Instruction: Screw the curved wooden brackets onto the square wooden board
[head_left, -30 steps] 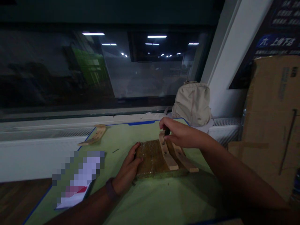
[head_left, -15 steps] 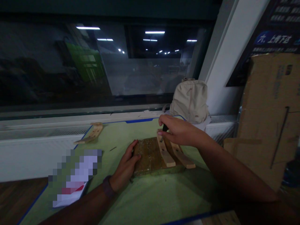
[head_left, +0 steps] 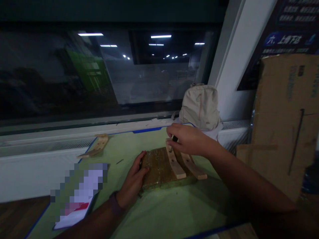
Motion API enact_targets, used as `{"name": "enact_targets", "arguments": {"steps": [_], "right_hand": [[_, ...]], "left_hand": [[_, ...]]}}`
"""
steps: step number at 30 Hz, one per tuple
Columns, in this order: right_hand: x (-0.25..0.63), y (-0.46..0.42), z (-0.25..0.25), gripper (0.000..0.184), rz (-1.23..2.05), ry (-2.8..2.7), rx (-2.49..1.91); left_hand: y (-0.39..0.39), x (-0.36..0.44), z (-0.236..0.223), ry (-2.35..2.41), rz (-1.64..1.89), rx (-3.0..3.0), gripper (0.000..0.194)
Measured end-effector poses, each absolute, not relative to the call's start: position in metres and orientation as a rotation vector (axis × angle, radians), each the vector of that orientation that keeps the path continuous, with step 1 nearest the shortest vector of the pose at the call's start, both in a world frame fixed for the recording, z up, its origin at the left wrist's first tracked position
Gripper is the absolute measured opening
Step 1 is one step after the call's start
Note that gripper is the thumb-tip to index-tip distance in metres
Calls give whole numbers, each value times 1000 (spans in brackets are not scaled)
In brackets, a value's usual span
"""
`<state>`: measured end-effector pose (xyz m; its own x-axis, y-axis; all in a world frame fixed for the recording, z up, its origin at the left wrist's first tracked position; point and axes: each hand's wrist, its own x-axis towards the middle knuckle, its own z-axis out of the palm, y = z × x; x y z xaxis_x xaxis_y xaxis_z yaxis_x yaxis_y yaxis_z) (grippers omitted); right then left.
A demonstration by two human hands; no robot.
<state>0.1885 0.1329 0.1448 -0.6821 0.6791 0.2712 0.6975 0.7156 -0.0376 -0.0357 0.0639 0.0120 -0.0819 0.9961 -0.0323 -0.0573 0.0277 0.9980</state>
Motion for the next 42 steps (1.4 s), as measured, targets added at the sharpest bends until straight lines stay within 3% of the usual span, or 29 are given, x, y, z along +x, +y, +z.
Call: {"name": "enact_targets", "arguments": {"steps": [6, 11, 15, 25, 28, 34, 42], "right_hand": [[195, 135, 147, 22, 310, -2747, -722], [187, 142, 146, 14, -63, -2647, -1070], [180, 133, 147, 33, -306, -2639, -1324], [194, 138, 146, 19, 140, -2708, -875], [192, 145, 145, 11, 88, -2680, -961], [186, 137, 145, 30, -188, -2642, -1218], [195, 139, 147, 19, 160, -2664, -818]], "left_hand": [[64, -37, 9, 1244, 1281, 1106, 72], [64, -37, 9, 1225, 1271, 1067, 72], [63, -37, 9, 1227, 1257, 1036, 74], [62, -38, 12, 1251, 1259, 1047, 73], [62, -37, 13, 1269, 1257, 1050, 73], [62, -35, 14, 1256, 1261, 1023, 73], [63, -38, 12, 1260, 1274, 1054, 72]]}}
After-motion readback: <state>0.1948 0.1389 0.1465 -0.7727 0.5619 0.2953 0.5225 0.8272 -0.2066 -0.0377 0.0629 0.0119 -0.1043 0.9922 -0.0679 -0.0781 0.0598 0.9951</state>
